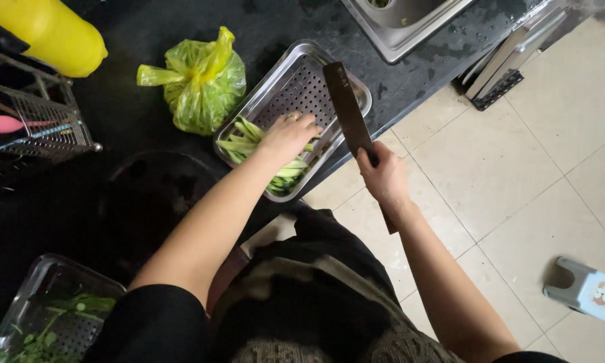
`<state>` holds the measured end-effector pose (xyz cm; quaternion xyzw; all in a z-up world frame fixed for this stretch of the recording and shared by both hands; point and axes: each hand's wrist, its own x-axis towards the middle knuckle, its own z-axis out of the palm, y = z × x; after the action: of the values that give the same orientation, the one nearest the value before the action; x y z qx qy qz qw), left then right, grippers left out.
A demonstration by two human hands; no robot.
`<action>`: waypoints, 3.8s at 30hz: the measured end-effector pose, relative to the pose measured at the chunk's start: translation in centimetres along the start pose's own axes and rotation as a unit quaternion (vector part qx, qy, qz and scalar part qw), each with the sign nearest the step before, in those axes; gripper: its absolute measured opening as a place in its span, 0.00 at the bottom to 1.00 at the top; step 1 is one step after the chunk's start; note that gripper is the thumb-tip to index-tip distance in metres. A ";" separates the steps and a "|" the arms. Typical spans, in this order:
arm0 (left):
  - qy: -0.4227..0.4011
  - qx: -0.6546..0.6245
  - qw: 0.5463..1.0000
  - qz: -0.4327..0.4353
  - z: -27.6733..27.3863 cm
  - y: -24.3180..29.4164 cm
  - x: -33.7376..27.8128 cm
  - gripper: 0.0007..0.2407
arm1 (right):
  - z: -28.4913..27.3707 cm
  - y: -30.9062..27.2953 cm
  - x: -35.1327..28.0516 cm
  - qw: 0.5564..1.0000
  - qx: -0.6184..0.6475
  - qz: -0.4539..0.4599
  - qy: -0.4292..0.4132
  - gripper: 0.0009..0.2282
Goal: The recorder slices cucumbers and transfers leafy greens from a plastic bag to a tray.
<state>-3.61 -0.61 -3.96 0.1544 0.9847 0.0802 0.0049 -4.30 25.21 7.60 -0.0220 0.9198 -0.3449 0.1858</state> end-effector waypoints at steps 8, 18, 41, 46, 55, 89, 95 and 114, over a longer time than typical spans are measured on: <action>-0.024 -0.010 0.999 -0.047 5.3 -2.7 -0.2 0.20 | -0.7 -0.3 0.2 0.998 0.044 0.023 -0.032 0.10; 0.051 0.077 0.993 -0.068 5.5 -1.6 0.2 0.05 | -0.9 -2.3 0.0 0.997 0.065 0.010 -0.031 0.10; -0.117 -0.199 0.972 -0.029 -11.6 -2.0 -9.1 0.18 | 0.0 -4.3 0.2 0.996 0.035 -0.039 -0.077 0.10; -0.012 -0.124 0.991 -0.049 -6.9 -2.6 -10.6 0.13 | 0.6 -4.8 0.4 0.995 0.022 -0.046 -0.087 0.11; 0.117 -0.386 0.904 -0.143 -12.0 0.5 -15.4 0.16 | 2.9 -6.4 -0.2 0.990 0.012 -0.107 -0.096 0.09; 0.164 -0.102 0.631 -0.751 -13.5 8.0 -58.7 0.17 | 26.6 -16.1 -15.0 0.815 -0.293 -0.468 -0.173 0.22; 0.064 -0.202 0.643 -0.736 -16.8 8.4 -54.6 0.26 | 25.0 -15.5 -10.5 0.857 -0.246 -0.451 -0.044 0.13; 0.173 -0.104 0.744 -0.637 -17.1 12.9 -27.7 0.18 | 21.4 -27.7 19.9 0.670 -0.457 -0.563 -0.157 0.27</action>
<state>26.07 0.39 14.57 -0.5263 0.8238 0.1856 -0.0998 -17.61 -12.66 4.03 -0.6717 0.7327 0.0878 0.0647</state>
